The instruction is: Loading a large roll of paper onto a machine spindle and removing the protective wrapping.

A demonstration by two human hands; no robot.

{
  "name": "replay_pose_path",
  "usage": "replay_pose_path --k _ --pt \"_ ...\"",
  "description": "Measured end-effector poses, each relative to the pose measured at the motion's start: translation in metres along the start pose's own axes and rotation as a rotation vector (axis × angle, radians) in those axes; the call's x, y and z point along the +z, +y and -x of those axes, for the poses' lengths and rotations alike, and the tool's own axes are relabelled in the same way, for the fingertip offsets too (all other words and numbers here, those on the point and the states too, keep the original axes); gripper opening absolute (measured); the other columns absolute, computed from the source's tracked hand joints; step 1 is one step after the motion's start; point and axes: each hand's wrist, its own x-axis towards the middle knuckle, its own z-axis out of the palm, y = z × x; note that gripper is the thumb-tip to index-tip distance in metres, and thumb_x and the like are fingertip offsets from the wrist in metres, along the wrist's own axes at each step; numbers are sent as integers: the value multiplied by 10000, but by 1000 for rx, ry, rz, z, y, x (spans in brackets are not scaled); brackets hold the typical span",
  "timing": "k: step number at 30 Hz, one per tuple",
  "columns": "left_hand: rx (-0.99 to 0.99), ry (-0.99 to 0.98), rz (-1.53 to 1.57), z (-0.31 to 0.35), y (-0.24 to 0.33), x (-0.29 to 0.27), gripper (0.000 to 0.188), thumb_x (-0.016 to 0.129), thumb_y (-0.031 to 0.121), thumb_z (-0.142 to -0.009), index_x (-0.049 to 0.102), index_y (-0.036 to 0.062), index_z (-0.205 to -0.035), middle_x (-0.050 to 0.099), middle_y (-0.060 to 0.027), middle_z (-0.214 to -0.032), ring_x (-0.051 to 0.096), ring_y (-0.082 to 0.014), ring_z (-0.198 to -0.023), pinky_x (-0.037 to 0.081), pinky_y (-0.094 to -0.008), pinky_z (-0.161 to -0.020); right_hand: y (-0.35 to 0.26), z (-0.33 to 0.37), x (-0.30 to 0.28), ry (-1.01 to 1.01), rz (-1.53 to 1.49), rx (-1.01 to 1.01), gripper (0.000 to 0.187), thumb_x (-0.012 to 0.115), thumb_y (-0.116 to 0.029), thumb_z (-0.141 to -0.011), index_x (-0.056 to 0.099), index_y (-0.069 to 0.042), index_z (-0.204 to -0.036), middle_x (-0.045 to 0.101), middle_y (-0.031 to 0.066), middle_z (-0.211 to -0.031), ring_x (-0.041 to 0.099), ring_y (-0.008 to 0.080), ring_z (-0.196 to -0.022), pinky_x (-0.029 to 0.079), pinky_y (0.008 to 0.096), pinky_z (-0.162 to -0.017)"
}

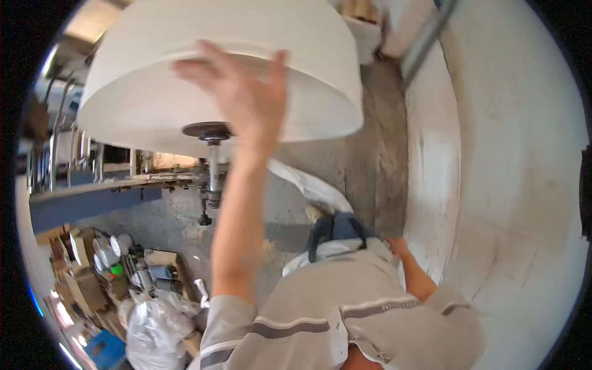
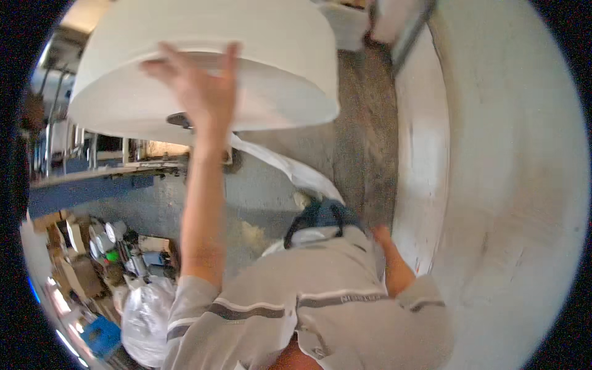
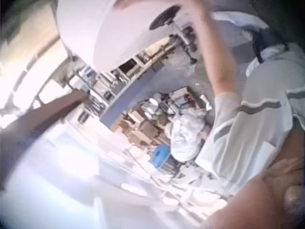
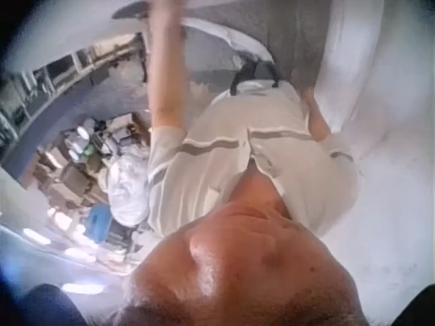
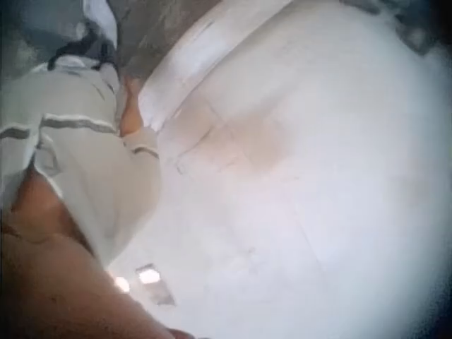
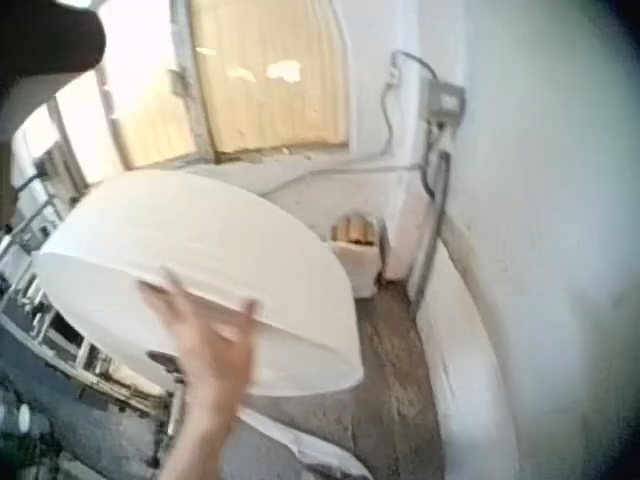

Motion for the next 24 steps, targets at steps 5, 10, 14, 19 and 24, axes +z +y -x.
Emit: replay_pose_path --k 5,10,14,19,24 --pt "-170 111 245 -4 3 -3 1196 775 401 -796 -43 -74 -1528 -89 -541 -1440 -63 -689 -1368 75 -683 -1140 -189 19 -69 281 -242 -355 316 648 -308 -949 616 -33 -1102 630 33 -826 583 111 -621 442 265 -506" --pt "-318 131 238 -8 -13 -14 1235 733 455 -783 -71 -206 -1448 -43 -529 -1451 -24 -666 -1383 90 -650 -1157 -272 16 -132 215 -347 -331 260 638 -245 -964 602 -33 -1110 566 5 -761 543 107 -636 433 248 -538" --pt "-351 111 241 8 8 -7 1249 763 440 -761 -62 -187 -1459 -60 -522 -1456 -20 -673 -1379 98 -660 -1149 -339 1 -160 212 -324 -325 153 623 -196 -969 583 -48 -977 535 -16 -741 511 84 -620 405 232 -518" --pt "-328 87 175 36 39 37 1299 805 440 -729 -77 -151 -1477 -90 -510 -1466 -38 -651 -1399 141 -626 -1157 -387 -65 -244 100 -488 -491 184 634 -188 -959 616 -49 -1078 574 -16 -778 544 91 -640 416 218 -530" --pt "-315 95 141 65 66 80 1284 833 410 -698 -15 -146 -1485 43 -520 -1458 105 -689 -1364 214 -629 -1138 -464 -114 -358 200 -199 -656 365 646 -171 -956 577 40 -1246 630 36 -862 573 92 -709 477 240 -611"
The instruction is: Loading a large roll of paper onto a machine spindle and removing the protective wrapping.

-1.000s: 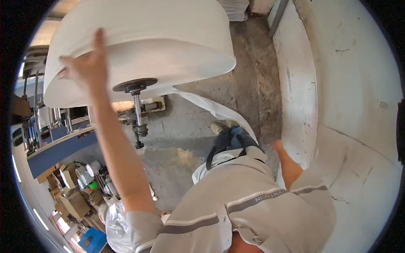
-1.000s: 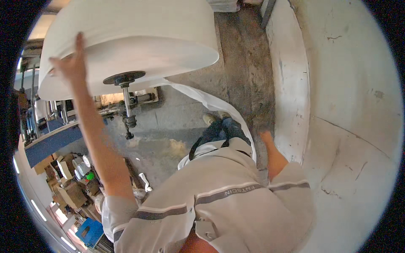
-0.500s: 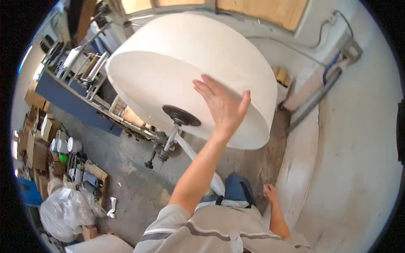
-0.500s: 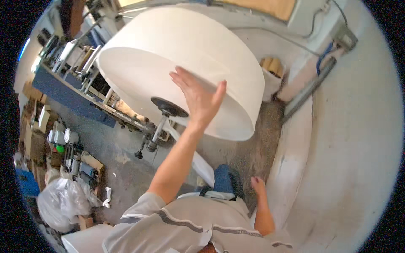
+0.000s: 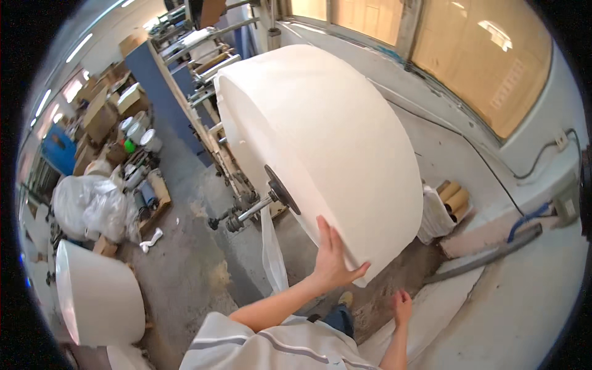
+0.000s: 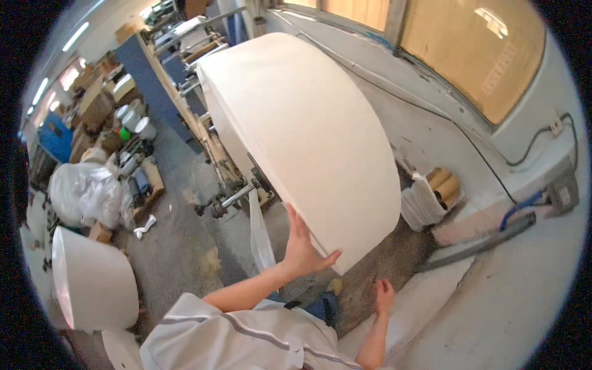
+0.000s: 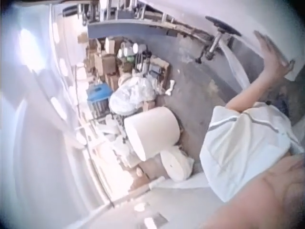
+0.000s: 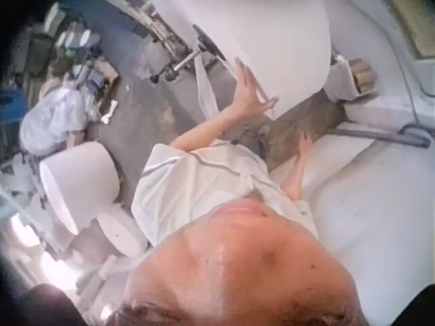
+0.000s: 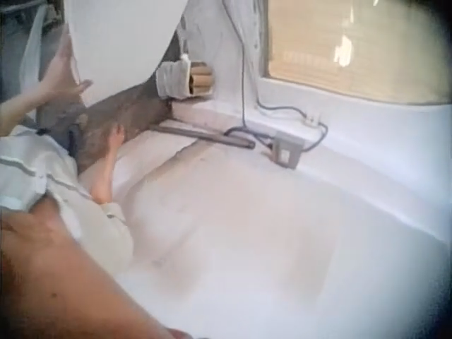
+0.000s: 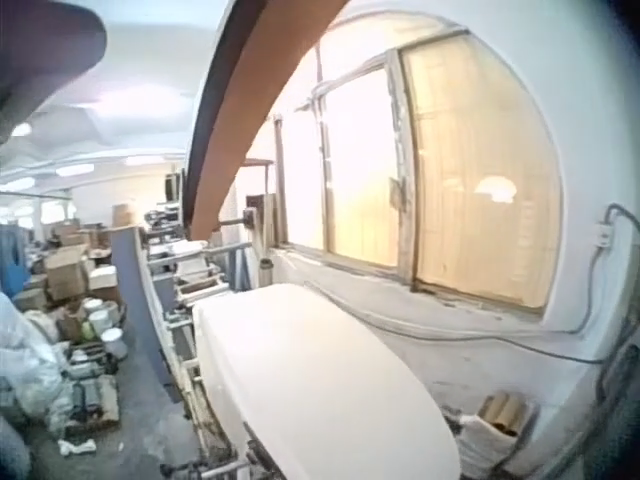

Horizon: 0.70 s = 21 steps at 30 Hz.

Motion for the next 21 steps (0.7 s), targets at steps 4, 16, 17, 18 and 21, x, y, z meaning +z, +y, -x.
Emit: replay_pose_path --k 4,16,17,18,21 --pt "-253 -68 31 6 30 -5 1222 840 354 -715 40 -125 -1505 130 -431 -1516 180 -557 -1430 212 -512 -1182 -118 -71 -52 -144 -117 -183 347 653 -208 -971 589 20 -1224 659 37 -982 623 103 -799 507 240 -667" --pt "-414 313 96 -129 37 -69 1055 763 324 -850 76 -122 -1515 322 -310 -1519 346 -329 -1417 271 -364 -1159 -458 -63 29 -411 -136 -840 290 609 -127 -987 617 32 -1230 659 65 -1143 619 142 -1034 495 284 -922" --pt "-390 321 110 -123 38 -67 1057 760 340 -851 80 -125 -1514 295 -313 -1533 318 -342 -1433 255 -370 -1168 -496 -49 51 -419 -131 -923 278 619 -142 -985 632 19 -1210 666 64 -1123 620 146 -1024 509 293 -902" --pt "-359 319 149 -119 42 -55 1059 757 356 -852 84 -127 -1512 269 -315 -1546 290 -354 -1449 240 -376 -1178 -529 -52 61 -425 -82 -969 292 636 -149 -972 635 18 -1212 661 75 -1145 620 153 -1039 511 301 -906" --pt "-367 289 70 -102 44 -40 1054 758 396 -844 124 -130 -1500 208 -352 -1552 200 -424 -1477 199 -420 -1200 -622 -45 131 -397 22 -1287 410 716 -236 -910 630 35 -1205 668 145 -1133 645 208 -1033 530 327 -837"
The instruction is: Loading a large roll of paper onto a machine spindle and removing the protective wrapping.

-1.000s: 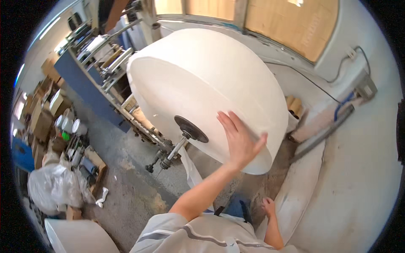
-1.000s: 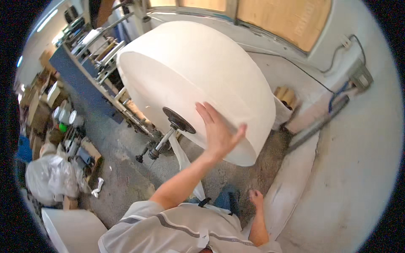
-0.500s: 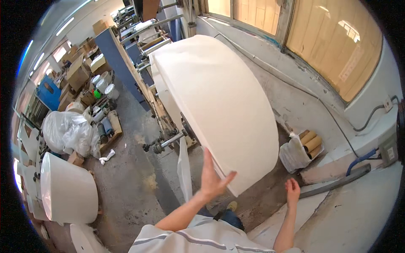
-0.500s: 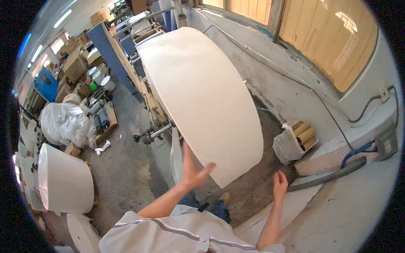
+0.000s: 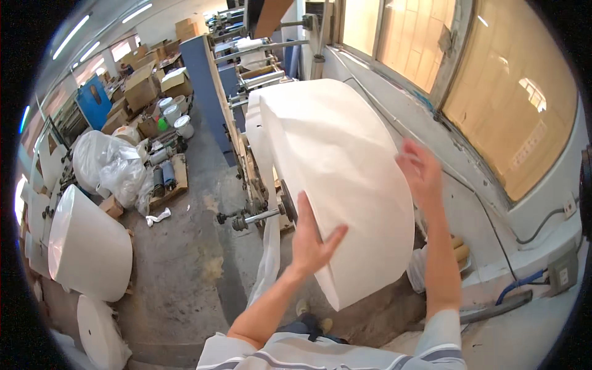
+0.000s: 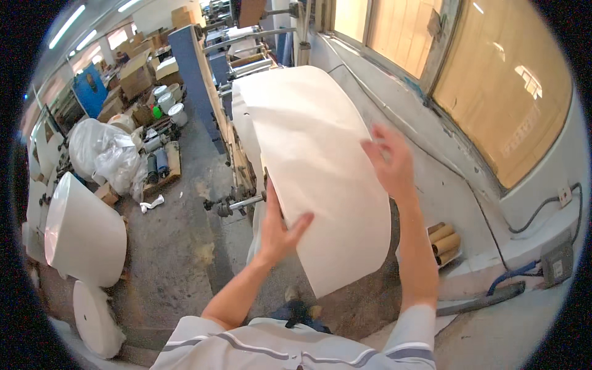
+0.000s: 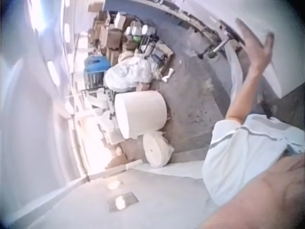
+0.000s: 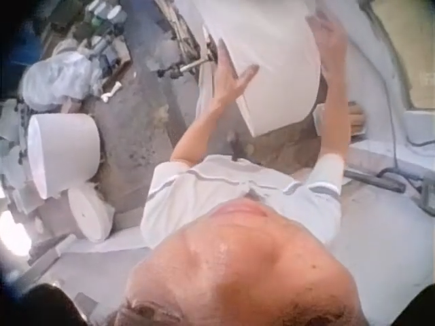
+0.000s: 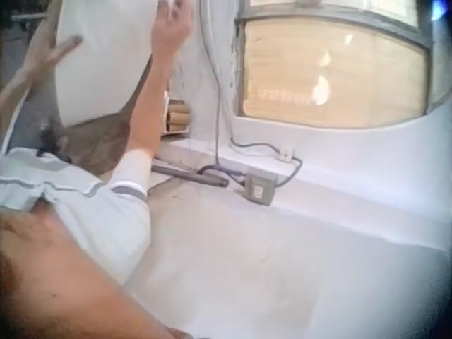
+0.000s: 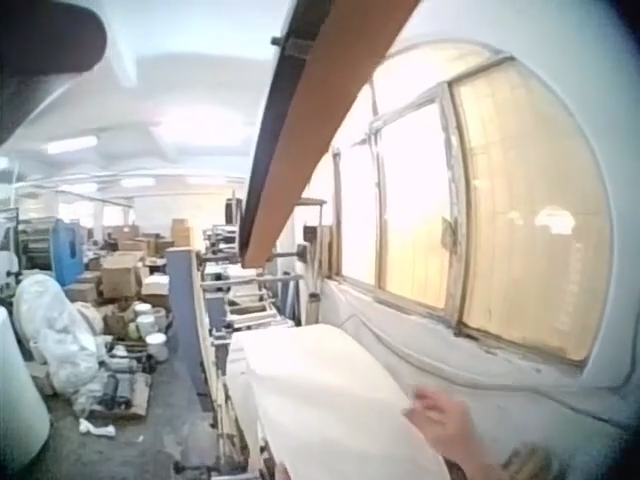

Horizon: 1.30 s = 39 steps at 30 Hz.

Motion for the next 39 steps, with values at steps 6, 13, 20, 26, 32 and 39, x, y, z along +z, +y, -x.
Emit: replay_pose_path --k 6,13,20,26,32,39 --pt "114 63 -132 29 -10 -6 1057 789 359 -808 148 -129 -1491 238 -414 -1497 264 -516 -1418 276 -476 -1157 1 -164 109 -286 463 -71 706 749 -477 -816 596 22 -1291 621 209 -1264 611 343 -1153 483 405 -975" --pt "159 143 -101 48 -23 -12 967 776 409 -814 279 -75 -1487 294 -385 -1487 352 -547 -1352 372 -516 -1089 24 -204 167 -549 718 -25 796 592 -622 -870 562 28 -1328 550 246 -1364 498 361 -1303 382 417 -1093" --pt "-311 257 317 -123 -85 -91 773 532 558 -972 375 -19 -1462 573 -227 -1341 535 -298 -1266 430 -416 -1010 13 -174 166 -404 559 -90 603 522 -525 -950 618 -10 -1250 552 229 -1354 556 402 -1209 441 454 -1029" --pt "-713 146 352 -348 -162 -154 1066 505 946 -666 594 22 -1189 545 -68 -939 500 -188 -832 456 -409 -703 34 -164 156 -350 600 -90 564 516 -527 -951 617 -75 -1272 532 217 -1390 526 404 -1250 423 467 -1053" --pt "-494 -30 192 -447 -212 -92 514 661 601 -840 693 160 -1104 680 -40 -1026 632 -221 -850 485 -384 -715 46 -156 131 -290 662 30 585 587 -520 -916 621 -62 -1277 534 193 -1403 524 360 -1273 419 426 -1064" --pt "91 252 101 -489 -116 -102 353 599 349 -907 729 63 -1067 725 -144 -1011 672 -249 -924 510 -351 -856 37 -156 146 -269 466 -9 757 669 -536 -865 521 13 -1365 513 226 -1409 508 387 -1283 402 421 -1083"
